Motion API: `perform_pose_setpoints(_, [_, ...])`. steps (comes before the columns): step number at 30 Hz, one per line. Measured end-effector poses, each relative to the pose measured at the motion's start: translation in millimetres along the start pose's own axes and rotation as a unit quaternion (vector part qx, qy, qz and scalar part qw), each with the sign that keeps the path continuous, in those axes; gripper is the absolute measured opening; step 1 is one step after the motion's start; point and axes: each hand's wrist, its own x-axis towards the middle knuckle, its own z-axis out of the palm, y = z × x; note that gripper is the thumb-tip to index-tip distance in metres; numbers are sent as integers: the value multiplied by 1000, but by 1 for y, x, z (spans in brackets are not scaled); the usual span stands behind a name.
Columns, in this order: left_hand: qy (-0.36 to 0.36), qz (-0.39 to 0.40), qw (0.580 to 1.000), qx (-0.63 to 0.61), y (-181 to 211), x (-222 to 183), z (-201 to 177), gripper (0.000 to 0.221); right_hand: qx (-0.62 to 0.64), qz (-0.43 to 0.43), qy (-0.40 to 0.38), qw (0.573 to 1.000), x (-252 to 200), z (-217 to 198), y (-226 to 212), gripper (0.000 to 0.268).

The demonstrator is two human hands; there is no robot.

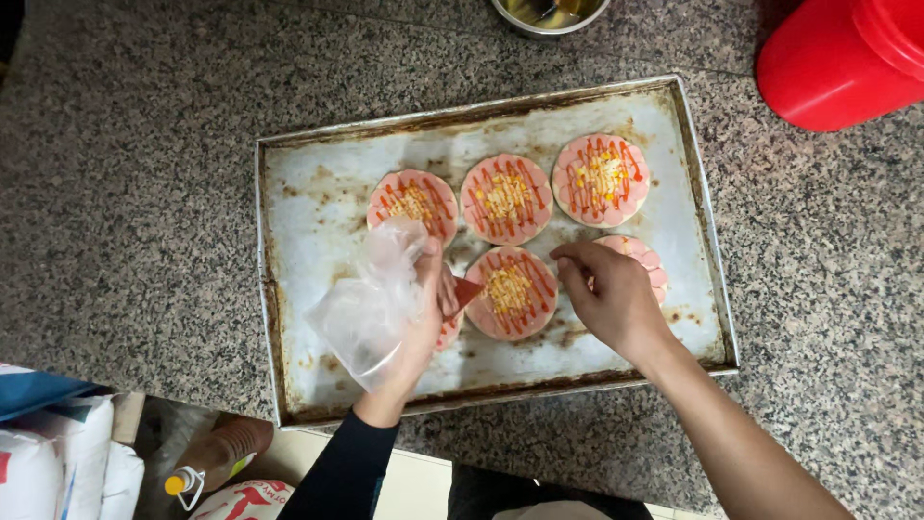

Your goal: The person drizzles sauce from a piping bag onto mini-pizzas, places a tray into an oven, and then uses a knife to finely dice a piece of pastry on a counter.

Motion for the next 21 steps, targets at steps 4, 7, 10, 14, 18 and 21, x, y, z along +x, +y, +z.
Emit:
perform_pose_setpoints(4, [-81, 57, 995, -27, -17, -32, 5, 21, -2, -42, 12, 999, -1, 1, -2, 21])
perform_pose_setpoints(7, [-40, -70, 980, -182, -26, -19, -13, 22, -7, -1, -5, 1000, -1, -4, -3, 22])
perform_pose_setpoints(10, [5, -15, 996, -83, -30, -12, -16, 21, -12, -10, -11, 1000, -1, -7, -4, 22])
perform_pose_setpoints(14, [-48, 47, 998, -17, -19, -35, -4, 25, -25, -26, 8, 999, -2, -8, -3, 21])
perform_pose_setpoints(18, [42, 8, 999, 25, 3, -21, -5, 33, -34, -96, 66, 993, -1, -15, 13, 21])
perform_pose_setpoints(21, [17, 82, 996, 21, 15, -22, 3, 38, -38, -98, 114, 988, 0, -29, 31, 21])
